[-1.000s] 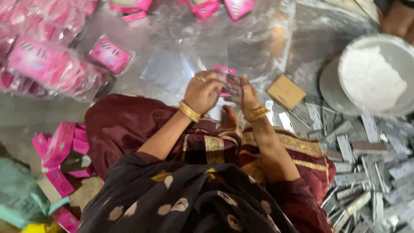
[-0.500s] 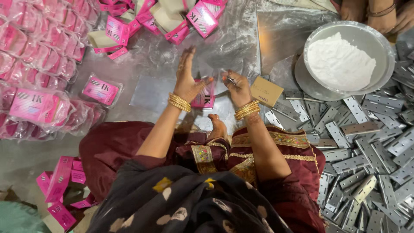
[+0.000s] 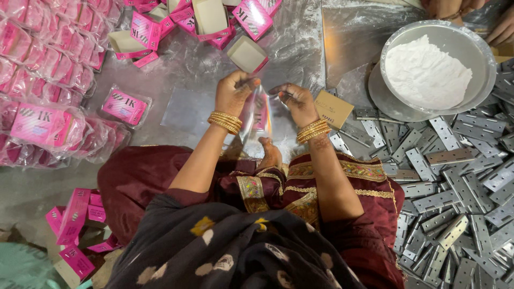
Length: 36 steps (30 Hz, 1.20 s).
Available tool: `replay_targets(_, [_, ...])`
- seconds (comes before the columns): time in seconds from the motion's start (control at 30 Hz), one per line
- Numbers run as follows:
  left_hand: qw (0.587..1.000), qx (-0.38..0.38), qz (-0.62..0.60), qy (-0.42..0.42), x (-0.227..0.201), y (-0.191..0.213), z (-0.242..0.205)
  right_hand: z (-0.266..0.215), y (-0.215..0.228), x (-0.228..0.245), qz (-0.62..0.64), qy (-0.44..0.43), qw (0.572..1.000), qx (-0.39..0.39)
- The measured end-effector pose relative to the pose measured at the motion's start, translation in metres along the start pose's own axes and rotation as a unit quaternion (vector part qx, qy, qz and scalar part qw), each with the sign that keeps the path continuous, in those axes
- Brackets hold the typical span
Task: The person sits on the floor and repeatedly packs metal hinges into small pink boxes. They place the hinges into the boxes, close the lids, and then place the boxes into clear plastic bags. The person works with a large pile of loose hinges and a supply of empty boxes.
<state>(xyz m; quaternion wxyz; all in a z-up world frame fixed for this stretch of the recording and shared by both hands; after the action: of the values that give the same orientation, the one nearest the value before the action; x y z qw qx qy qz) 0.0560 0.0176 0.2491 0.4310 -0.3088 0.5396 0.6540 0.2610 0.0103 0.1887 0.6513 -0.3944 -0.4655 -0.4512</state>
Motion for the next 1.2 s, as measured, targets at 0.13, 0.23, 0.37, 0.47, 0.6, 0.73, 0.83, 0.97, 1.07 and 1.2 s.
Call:
replay_targets(0.13, [0.995, 0.016, 0.102, -0.006, 0.0, 0.0, 0.004, 0.0, 0.003, -0.013, 0.169, 0.003, 0.985, 0.033])
replay_targets(0.23, [0.989, 0.124, 0.08, -0.013, -0.001, -0.007, 0.001, -0.004, -0.001, -0.01, 0.284, 0.019, 0.958, 0.036])
replay_targets(0.37, [0.979, 0.194, 0.066, 0.025, -0.003, -0.013, -0.008, -0.005, -0.003, 0.005, 0.341, 0.024, 0.94, 0.003])
replay_targets(0.47, [0.985, 0.171, -0.026, 0.016, -0.008, -0.012, -0.01, -0.003, -0.009, 0.017, 0.325, 0.045, 0.945, 0.012])
replay_targets(0.6, [0.99, 0.13, -0.007, 0.054, -0.001, -0.011, -0.008, -0.004, -0.013, 0.016, 0.324, -0.008, 0.946, 0.009])
replay_targets(0.73, [0.988, 0.129, 0.061, 0.059, 0.002, -0.01, -0.011, -0.006, -0.018, 0.014, 0.303, -0.013, 0.951, 0.065])
replay_targets(0.83, [0.991, 0.129, 0.034, 0.023, -0.004, -0.011, -0.012, -0.005, -0.017, 0.008, 0.27, -0.013, 0.96, 0.068])
replay_targets(0.97, [0.985, 0.146, -0.088, 0.038, -0.003, -0.014, -0.013, -0.009, -0.023, -0.006, 0.348, -0.059, 0.933, 0.069])
replay_targets(1.07, [0.987, 0.155, -0.031, 0.036, 0.008, -0.015, -0.015, -0.014, -0.026, -0.019, 0.383, -0.113, 0.917, 0.018])
replay_targets(1.2, [0.972, 0.16, -0.163, 0.054, 0.023, -0.018, -0.017, -0.015, -0.028, -0.016, 0.428, -0.066, 0.901, 0.013])
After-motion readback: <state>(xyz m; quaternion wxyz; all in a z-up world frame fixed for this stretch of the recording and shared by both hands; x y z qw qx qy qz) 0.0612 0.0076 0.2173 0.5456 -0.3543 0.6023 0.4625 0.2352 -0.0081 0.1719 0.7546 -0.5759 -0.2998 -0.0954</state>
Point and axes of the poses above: each hand's wrist, its own z-axis towards the middle knuckle, its own y-axis out of the back of the hand, x = y × z, the point moved 6 cm from there along z, towards the middle knuckle, and after that the axes turned 13 degrees about z, right-handed, at the moved point
